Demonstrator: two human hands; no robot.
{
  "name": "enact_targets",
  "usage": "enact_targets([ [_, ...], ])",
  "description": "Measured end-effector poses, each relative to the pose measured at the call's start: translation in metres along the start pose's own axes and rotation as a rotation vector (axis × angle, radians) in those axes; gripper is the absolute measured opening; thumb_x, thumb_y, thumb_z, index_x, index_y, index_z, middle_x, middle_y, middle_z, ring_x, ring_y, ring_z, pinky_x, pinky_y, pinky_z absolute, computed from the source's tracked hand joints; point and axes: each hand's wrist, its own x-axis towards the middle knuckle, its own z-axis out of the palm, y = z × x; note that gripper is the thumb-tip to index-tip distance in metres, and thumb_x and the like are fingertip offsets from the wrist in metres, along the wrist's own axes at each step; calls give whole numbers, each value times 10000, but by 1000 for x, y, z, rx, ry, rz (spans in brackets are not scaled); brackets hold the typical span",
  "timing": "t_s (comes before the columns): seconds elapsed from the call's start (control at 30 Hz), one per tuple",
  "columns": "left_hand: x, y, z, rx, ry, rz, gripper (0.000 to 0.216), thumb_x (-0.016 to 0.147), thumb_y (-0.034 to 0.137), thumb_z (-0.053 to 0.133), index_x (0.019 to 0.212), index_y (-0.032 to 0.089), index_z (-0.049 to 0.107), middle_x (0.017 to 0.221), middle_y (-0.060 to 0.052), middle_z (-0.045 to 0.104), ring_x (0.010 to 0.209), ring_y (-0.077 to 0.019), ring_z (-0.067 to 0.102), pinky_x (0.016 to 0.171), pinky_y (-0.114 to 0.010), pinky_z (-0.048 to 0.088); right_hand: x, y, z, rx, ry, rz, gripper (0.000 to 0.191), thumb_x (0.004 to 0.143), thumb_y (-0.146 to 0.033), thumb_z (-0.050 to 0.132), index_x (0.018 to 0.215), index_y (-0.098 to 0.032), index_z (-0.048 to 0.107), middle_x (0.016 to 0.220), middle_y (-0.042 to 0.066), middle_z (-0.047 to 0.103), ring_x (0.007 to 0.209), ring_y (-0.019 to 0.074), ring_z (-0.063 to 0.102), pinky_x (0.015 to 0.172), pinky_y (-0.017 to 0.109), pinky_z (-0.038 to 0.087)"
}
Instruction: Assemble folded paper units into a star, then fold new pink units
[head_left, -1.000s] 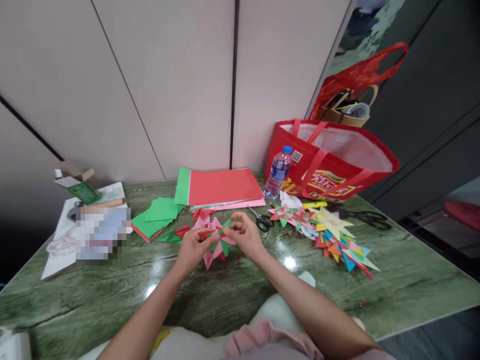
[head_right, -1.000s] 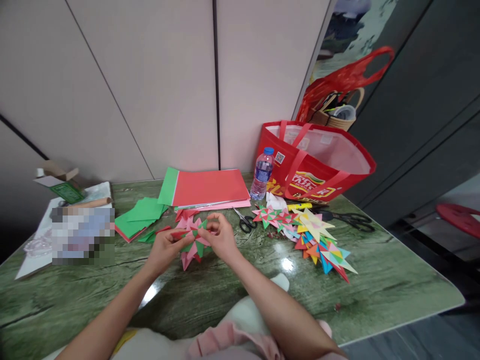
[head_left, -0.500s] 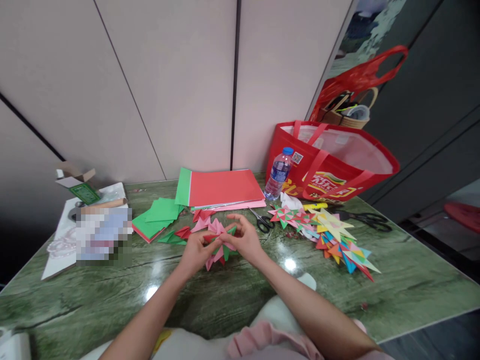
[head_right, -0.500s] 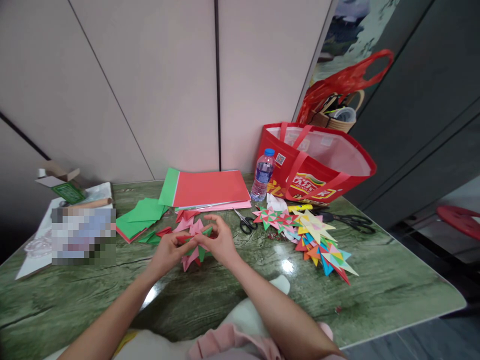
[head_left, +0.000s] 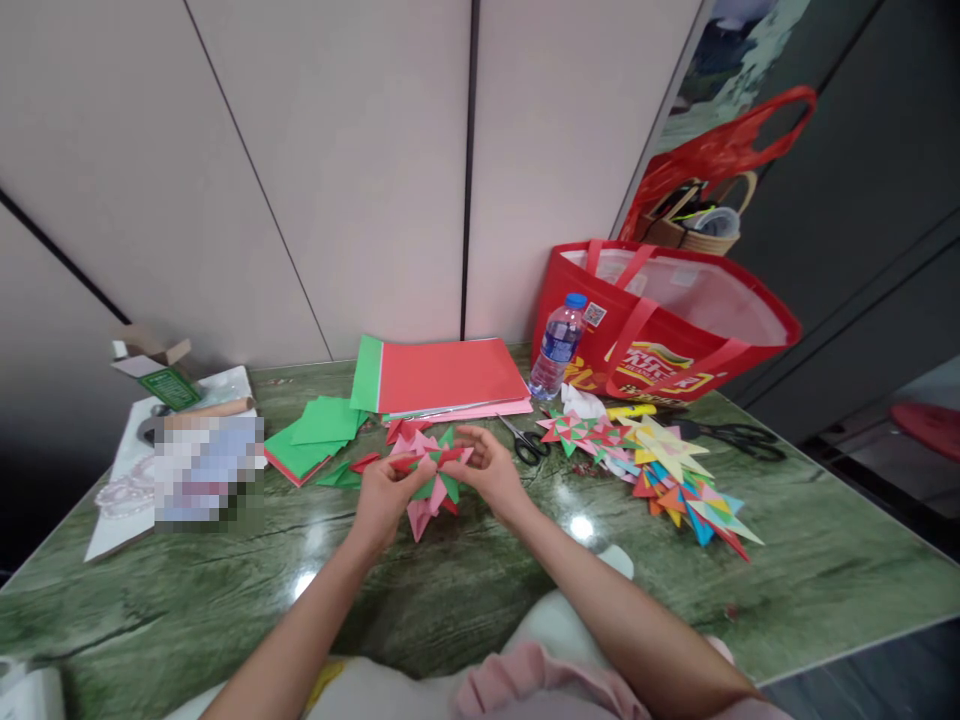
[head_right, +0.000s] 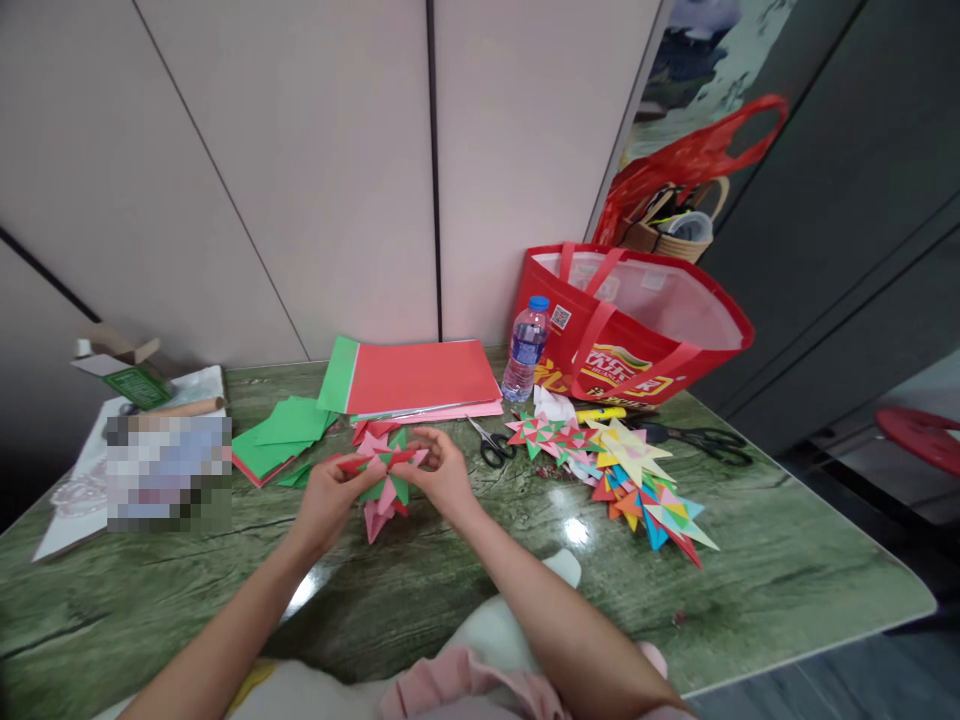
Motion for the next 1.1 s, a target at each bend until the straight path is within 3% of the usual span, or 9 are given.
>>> enact_targets([
  [0.17,4,3,-3,-100,77,-27,291,475,324,782,657,119,684,565,-3,637,507,-99,524,485,-197,394,-3,4,2,80,-150,64,558,518,-259,766,1013,-213,513,875,20,671,802,192,632,709,327,505],
  [0.4,5,3,-6,-19,32,7,228,532,307,749,648,123,680,598,-6,655,559,-119,571,529,-203,410,-1,-2,2,130,-33,106,482,544,-287,754,970,-196,548,840,18,672,653,144,620,610,274,502],
  [0.53,3,6,-7,-38,-20,-72,260,541,308,748,699,114,680,635,-32,676,546,-126,583,529,-218,427,-1,-4,0,214,-15,114,495,555,-302,752,988,-197,535,748,-6,664,625,137,610,627,284,497],
  [0.67,2,5,-8,-34,-109,-124,267,547,319,750,684,101,680,605,-42,669,487,-120,557,482,-222,411,0,-2,-2,148,0,60,434,579,-301,741,950,-189,546,616,-45,610,530,110,556,554,249,465],
  [0.77,2,2,-8,15,-180,-70,226,572,311,739,622,101,675,551,-30,644,475,-119,541,459,-214,391,-1,-1,-2,21,-20,-11,366,602,-286,726,910,-185,556,577,-54,563,503,103,519,514,234,445],
  [0.9,3,2,-8,192,-174,111,223,635,317,692,679,100,709,562,-18,653,503,-136,551,464,-218,387,-6,-7,-1,-208,69,-243,362,620,-258,714,936,-192,550,890,35,613,775,169,579,642,279,482],
  [0.97,4,2,-8,294,-165,193,224,666,302,665,769,113,725,628,-19,687,558,-158,581,507,-230,416,-9,-12,-1,-346,125,-393,354,643,-231,700,961,-200,549,970,53,595,893,195,555,753,328,469],
  [1.1,5,-3,-7,346,-188,307,237,701,271,635,890,154,717,874,-40,723,793,-221,637,702,-282,474,-12,-19,-2,-516,119,-602,246,694,-187,660,918,-221,563,873,34,604,884,200,537,814,370,438],
])
